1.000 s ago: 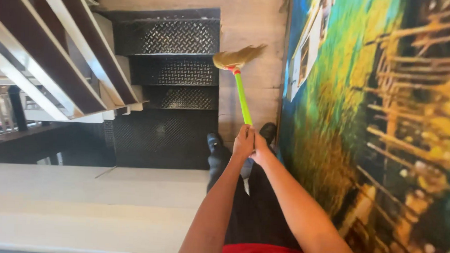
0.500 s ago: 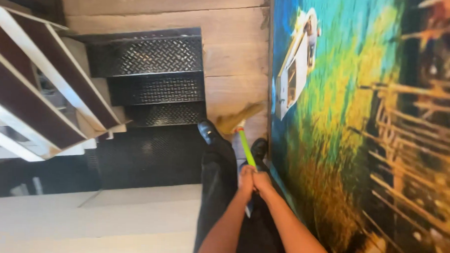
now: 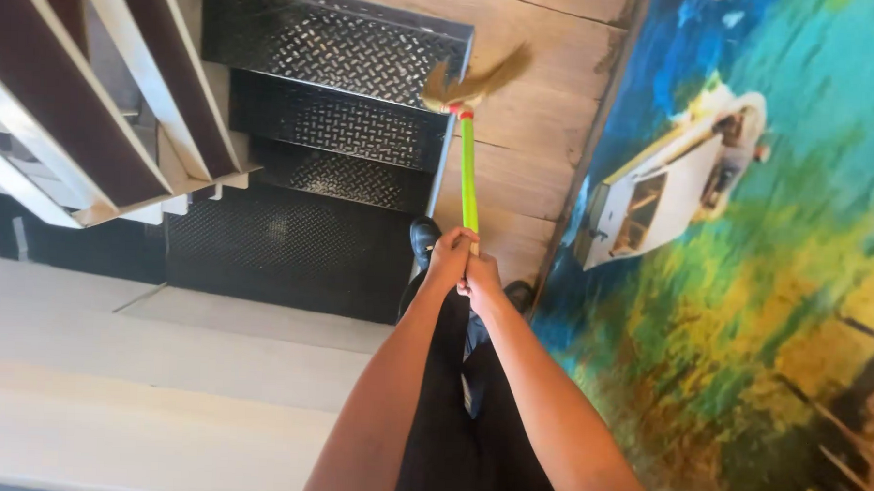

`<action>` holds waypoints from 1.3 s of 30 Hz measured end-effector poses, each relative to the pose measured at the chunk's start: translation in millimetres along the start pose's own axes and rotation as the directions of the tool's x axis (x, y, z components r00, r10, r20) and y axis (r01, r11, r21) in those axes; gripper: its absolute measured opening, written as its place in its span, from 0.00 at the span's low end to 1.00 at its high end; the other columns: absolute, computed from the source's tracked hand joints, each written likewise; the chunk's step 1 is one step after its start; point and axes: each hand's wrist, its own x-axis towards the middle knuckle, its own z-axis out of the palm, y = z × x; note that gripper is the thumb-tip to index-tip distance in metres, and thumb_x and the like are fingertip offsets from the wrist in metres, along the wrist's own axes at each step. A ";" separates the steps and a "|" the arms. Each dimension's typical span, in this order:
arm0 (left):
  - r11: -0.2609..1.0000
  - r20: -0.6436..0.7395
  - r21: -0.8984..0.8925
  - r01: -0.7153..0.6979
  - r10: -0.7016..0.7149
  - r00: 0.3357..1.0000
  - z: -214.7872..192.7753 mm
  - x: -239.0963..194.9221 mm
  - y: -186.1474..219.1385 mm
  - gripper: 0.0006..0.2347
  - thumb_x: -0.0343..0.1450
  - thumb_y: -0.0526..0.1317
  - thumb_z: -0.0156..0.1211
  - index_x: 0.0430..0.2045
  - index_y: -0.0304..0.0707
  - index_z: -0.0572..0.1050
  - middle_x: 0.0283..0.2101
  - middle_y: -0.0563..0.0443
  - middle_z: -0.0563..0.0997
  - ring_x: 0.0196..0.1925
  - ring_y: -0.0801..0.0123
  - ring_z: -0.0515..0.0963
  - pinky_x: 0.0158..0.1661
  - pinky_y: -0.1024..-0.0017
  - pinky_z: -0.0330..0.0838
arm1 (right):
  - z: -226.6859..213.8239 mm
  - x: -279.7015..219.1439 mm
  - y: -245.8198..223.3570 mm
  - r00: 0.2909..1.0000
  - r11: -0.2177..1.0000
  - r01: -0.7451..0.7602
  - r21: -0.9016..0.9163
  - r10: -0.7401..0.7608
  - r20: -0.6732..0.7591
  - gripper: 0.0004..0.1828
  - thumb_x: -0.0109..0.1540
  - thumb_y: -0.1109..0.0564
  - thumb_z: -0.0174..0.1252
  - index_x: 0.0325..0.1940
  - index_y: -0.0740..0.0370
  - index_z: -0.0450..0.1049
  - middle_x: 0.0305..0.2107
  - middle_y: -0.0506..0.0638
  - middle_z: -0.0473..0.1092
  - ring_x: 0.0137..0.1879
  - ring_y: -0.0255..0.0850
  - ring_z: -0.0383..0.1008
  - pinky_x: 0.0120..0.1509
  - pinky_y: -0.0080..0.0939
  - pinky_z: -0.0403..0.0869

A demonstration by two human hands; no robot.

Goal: Sweep debris on the floor using a broom.

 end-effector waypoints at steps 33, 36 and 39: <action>0.996 0.473 -0.034 -0.086 0.092 0.876 235.7 126.3 138.9 0.06 0.75 0.37 0.54 0.35 0.36 0.79 0.30 0.53 0.80 0.31 0.73 0.80 0.32 0.73 0.75 | -139.2 -20.8 -268.3 0.959 0.879 0.213 -0.427 -0.272 -0.081 0.16 0.61 0.51 0.58 0.50 0.58 0.73 0.20 0.51 0.71 0.20 0.37 0.68 0.21 0.40 0.63; 0.988 0.548 -0.133 -0.082 0.143 0.824 243.9 111.8 91.4 0.05 0.77 0.37 0.54 0.38 0.36 0.76 0.35 0.54 0.82 0.38 0.75 0.81 0.41 0.75 0.75 | -162.8 -20.9 -223.0 0.828 0.627 0.375 -0.683 -0.558 -0.057 0.22 0.64 0.45 0.57 0.54 0.63 0.73 0.25 0.58 0.75 0.29 0.46 0.77 0.30 0.45 0.73; 0.983 0.580 -0.086 -0.162 0.182 0.794 248.1 103.2 72.0 0.09 0.80 0.39 0.54 0.34 0.33 0.77 0.33 0.53 0.79 0.37 0.75 0.76 0.40 0.73 0.72 | -221.5 43.7 -142.7 0.778 0.503 0.332 -0.798 -0.625 -0.071 0.23 0.68 0.44 0.57 0.50 0.68 0.76 0.29 0.63 0.77 0.36 0.52 0.80 0.37 0.49 0.75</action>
